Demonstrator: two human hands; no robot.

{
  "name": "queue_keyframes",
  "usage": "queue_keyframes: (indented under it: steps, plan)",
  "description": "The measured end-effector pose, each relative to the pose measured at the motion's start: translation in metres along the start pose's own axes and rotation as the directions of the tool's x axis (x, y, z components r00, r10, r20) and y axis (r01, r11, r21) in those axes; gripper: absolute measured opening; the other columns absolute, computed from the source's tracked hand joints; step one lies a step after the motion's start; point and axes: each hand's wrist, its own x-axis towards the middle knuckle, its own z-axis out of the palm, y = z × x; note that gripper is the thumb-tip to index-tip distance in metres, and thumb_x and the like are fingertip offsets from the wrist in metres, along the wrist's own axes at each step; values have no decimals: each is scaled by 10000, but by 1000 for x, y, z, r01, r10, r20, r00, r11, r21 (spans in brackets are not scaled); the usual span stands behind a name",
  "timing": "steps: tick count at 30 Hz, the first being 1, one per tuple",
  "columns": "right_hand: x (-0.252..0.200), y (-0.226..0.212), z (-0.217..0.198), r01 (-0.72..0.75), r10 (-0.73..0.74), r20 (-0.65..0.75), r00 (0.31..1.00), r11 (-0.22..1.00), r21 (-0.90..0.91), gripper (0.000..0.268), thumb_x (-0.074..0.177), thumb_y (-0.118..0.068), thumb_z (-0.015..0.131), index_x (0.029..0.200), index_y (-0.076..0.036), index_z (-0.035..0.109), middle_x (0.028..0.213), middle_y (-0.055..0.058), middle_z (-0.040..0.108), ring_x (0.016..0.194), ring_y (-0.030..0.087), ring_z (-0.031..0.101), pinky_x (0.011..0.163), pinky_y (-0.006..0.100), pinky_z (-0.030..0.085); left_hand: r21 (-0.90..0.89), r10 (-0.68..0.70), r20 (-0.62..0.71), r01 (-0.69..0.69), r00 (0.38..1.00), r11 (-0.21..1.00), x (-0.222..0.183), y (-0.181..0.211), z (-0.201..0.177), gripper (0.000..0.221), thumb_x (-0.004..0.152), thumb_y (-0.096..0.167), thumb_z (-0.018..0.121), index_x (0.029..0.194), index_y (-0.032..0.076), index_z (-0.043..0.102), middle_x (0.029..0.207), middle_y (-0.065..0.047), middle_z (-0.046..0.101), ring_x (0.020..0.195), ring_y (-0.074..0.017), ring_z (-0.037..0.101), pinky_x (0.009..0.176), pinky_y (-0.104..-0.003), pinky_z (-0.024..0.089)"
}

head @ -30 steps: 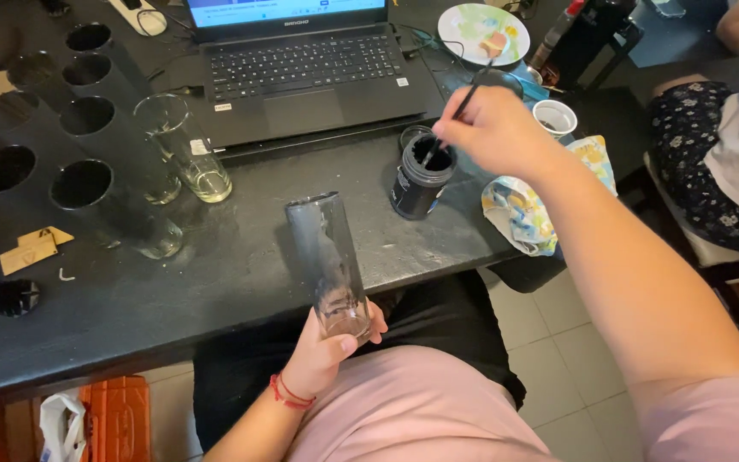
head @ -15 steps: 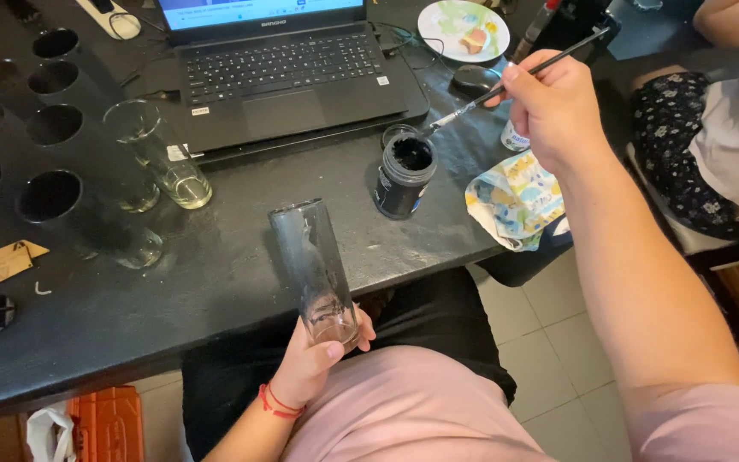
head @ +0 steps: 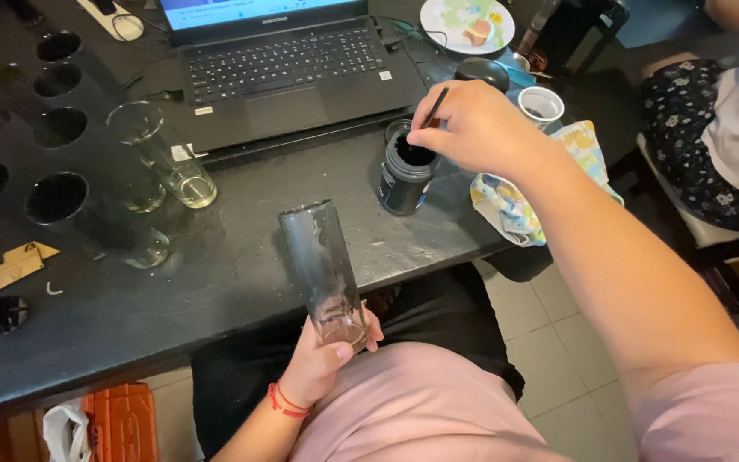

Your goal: Painting the exterior of a tall cylindrical glass with black paint using a brush

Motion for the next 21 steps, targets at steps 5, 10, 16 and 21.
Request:
queue_keyframes:
  steps: [5, 10, 16, 21]
  plan:
    - [6, 5, 14, 7, -6, -19, 1000, 998, 69, 335, 943, -229, 659, 665, -55, 725, 1020, -66, 718, 938, 107, 630, 820, 314, 493, 26, 12, -19, -12, 1000, 1000, -4, 6, -1, 540, 761, 464, 771, 969, -16, 639, 906, -137, 661, 760, -223, 607, 709, -325, 483]
    - [13, 10, 19, -9, 9, 30, 1000, 1000, 18, 326, 946, -252, 644, 702, -61, 743, 1029, -78, 699, 957, 96, 623, 806, 303, 489, 22, 9, -34, -8, 999, 1000, -5, 4, -4, 566, 756, 491, 777, 978, -13, 643, 911, -139, 663, 761, -224, 607, 712, -329, 482]
    - [11, 2, 13, -42, 38, 65, 997, 997, 59, 189, 927, -230, 654, 878, -102, 784, 1049, -55, 695, 941, 134, 643, 834, 303, 500, 43, 28, -10, -28, 1000, 999, -3, 6, -1, 518, 764, 462, 757, 953, -6, 640, 894, -131, 662, 749, -202, 610, 694, -310, 489]
    - [-4, -15, -9, -210, 229, -46, 972, 942, 260, 103, 929, -200, 682, 917, -110, 730, 982, 22, 674, 799, 151, 600, 714, 303, 501, 9, 32, -21, -31, 999, 999, -4, 3, -4, 515, 758, 431, 775, 977, -16, 643, 898, -145, 674, 760, -219, 628, 700, -329, 514]
